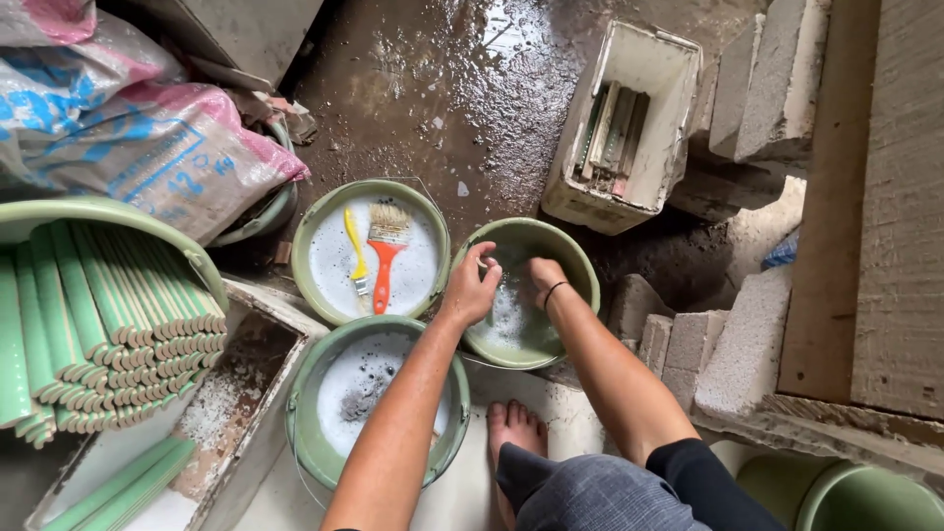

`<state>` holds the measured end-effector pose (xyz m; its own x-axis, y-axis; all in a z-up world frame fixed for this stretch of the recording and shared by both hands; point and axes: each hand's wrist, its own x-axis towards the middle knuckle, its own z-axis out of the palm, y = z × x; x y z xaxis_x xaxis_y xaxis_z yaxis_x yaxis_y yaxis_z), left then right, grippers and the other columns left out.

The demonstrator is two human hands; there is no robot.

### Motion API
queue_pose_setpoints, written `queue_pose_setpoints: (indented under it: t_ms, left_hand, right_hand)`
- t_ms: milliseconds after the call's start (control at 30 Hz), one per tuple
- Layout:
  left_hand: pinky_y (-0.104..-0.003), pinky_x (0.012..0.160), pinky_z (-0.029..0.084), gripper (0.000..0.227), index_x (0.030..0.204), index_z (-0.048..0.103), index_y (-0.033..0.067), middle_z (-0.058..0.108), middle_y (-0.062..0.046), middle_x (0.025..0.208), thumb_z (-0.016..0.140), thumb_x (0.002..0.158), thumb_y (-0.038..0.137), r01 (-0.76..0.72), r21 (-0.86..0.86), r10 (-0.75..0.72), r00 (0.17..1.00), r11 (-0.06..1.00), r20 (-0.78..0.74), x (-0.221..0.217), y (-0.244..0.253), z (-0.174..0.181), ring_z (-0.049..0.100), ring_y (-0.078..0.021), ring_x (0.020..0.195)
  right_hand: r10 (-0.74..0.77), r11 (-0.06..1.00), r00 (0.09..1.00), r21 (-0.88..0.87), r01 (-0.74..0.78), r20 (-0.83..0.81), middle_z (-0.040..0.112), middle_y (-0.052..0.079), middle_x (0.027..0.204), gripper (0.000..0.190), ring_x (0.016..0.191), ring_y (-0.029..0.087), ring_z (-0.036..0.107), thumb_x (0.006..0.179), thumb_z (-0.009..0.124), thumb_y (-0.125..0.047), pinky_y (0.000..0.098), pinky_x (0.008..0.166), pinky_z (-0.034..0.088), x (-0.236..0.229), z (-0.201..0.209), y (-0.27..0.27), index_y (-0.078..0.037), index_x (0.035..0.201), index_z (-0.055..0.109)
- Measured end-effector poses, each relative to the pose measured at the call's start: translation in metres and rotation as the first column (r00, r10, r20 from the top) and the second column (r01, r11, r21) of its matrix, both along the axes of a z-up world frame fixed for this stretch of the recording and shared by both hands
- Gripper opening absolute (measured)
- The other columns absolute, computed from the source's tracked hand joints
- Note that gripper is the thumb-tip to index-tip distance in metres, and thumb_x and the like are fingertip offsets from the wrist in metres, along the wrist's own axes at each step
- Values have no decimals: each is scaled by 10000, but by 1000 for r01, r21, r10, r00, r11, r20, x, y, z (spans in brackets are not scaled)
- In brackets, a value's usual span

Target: The person scrubs green wooden sticks with a cloth in a bucket of soapy water, then rinses them in a second bucket of water. The person repeats this process for several sticks, handling them one at a time.

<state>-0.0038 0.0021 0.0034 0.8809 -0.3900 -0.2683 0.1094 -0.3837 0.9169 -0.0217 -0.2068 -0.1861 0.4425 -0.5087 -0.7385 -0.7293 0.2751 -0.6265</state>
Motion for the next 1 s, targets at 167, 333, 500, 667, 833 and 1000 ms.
queue_pose_setpoints:
  t_ms: [167,333,500,667,833,1000]
  left_hand:
    - [-558,1109,448,662,1584,255,-39,645,-252,1245,510,978,34,96,19,-96,995,995,1,0,5,22,584,-419,1272]
    - [-501,1136,448,619,1548,422,38,681,-220,1291,434,931,-10,194,27,-192,980,981,-43,-1,0,41,591,-375,1301]
    - [-398,1008,569,331,1252,736,148,792,-62,1116,707,927,93,78,-273,4,957,959,289,-6,1,103,721,-242,1127]
    - [-382,924,596,253,1186,747,193,801,-1,1004,709,937,165,96,-250,50,853,964,520,-8,2,200,758,-223,987]
    - [-348,847,632,161,1109,749,227,799,12,952,685,963,201,116,-304,156,658,946,737,-46,18,310,769,-217,946]
    - [-399,633,576,127,869,713,101,717,-111,713,694,954,194,1,-341,302,464,940,833,-94,32,279,731,-318,709]
  right_hand:
    - [-2,832,949,526,-174,317,737,160,818,249,707,257,751,921,658,-238,378,650,627,-1,211,32,-2,963,725]
    - [301,860,756,177,-478,581,723,282,1143,337,1007,343,725,950,668,-104,504,905,592,-30,328,72,96,1222,677]
    - [257,961,593,-137,-240,763,748,206,1135,267,986,270,755,1001,592,-89,371,847,636,-48,339,45,35,1219,682]
    - [359,933,617,-251,-258,700,735,113,1209,341,1095,190,712,951,668,-99,305,915,587,-67,332,24,-38,1286,684]
    - [411,909,593,-357,-214,693,736,124,1166,315,1071,181,702,970,667,-100,306,906,584,-89,351,32,-20,1272,695]
    - [342,864,430,-459,205,835,734,126,976,269,932,167,670,1107,506,-180,314,798,566,-83,272,51,-42,1098,737]
